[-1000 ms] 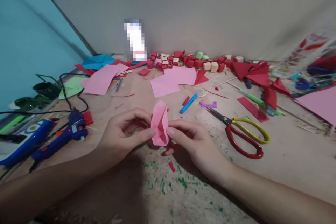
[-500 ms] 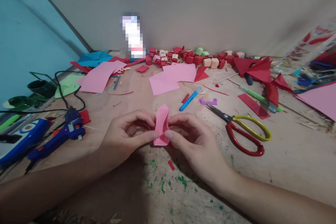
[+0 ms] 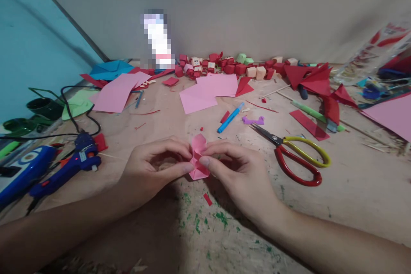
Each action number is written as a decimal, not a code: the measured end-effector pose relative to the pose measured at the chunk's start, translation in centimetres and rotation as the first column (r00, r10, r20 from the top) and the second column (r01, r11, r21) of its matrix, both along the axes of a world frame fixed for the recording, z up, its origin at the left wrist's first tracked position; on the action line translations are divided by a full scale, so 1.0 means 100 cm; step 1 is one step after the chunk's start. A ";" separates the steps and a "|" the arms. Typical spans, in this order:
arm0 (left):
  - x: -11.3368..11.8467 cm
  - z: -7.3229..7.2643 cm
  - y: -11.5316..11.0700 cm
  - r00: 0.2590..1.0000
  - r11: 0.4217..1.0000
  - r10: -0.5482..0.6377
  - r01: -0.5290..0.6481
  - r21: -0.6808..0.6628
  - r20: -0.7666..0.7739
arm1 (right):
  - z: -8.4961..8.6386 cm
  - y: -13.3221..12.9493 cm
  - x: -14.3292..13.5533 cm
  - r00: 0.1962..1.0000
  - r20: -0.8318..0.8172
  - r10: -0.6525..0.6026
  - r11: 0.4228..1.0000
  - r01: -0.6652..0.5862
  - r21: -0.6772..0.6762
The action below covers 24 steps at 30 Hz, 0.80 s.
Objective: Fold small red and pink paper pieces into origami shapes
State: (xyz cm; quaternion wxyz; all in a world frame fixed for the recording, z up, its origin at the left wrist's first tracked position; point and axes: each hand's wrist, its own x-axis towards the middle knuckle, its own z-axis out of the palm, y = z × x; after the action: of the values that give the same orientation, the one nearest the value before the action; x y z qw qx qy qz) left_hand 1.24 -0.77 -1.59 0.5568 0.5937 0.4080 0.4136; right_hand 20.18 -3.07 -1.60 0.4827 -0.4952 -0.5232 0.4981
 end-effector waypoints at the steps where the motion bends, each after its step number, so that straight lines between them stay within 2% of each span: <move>1: 0.000 0.000 0.000 1.000 1.000 -0.018 0.018 0.003 0.005 | -0.001 0.000 0.000 0.999 -0.030 -0.010 1.000 0.009 -0.020; 4: -0.001 0.000 0.000 0.998 0.998 -0.055 0.054 0.020 0.005 | -0.003 -0.001 -0.001 0.993 -0.112 -0.043 0.998 0.037 -0.055; 8: -0.001 0.000 -0.001 0.996 0.995 -0.083 0.084 0.044 -0.021 | -0.002 0.000 -0.002 0.987 -0.147 -0.065 0.998 0.061 -0.028; 15: 0.001 -0.003 -0.008 0.994 0.992 -0.019 0.032 0.120 -0.112 | 0.000 -0.003 -0.004 0.995 -0.105 0.003 0.987 -0.020 -0.162; 19: 0.002 -0.008 -0.013 0.979 0.970 0.003 0.046 0.237 -0.204 | 0.001 -0.003 -0.006 0.999 -0.034 0.032 0.987 -0.037 -0.158; 24: 0.001 -0.009 -0.016 0.966 0.946 0.031 0.054 0.318 -0.256 | 0.003 -0.003 -0.006 0.997 -0.046 0.058 0.986 -0.065 -0.151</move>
State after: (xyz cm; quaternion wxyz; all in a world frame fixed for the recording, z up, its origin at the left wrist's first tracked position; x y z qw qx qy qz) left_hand 1.36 -2.36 -2.44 0.3968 0.7278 0.4000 0.3909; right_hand 19.60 -3.33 -1.33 0.4387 -0.5038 -0.4885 0.5614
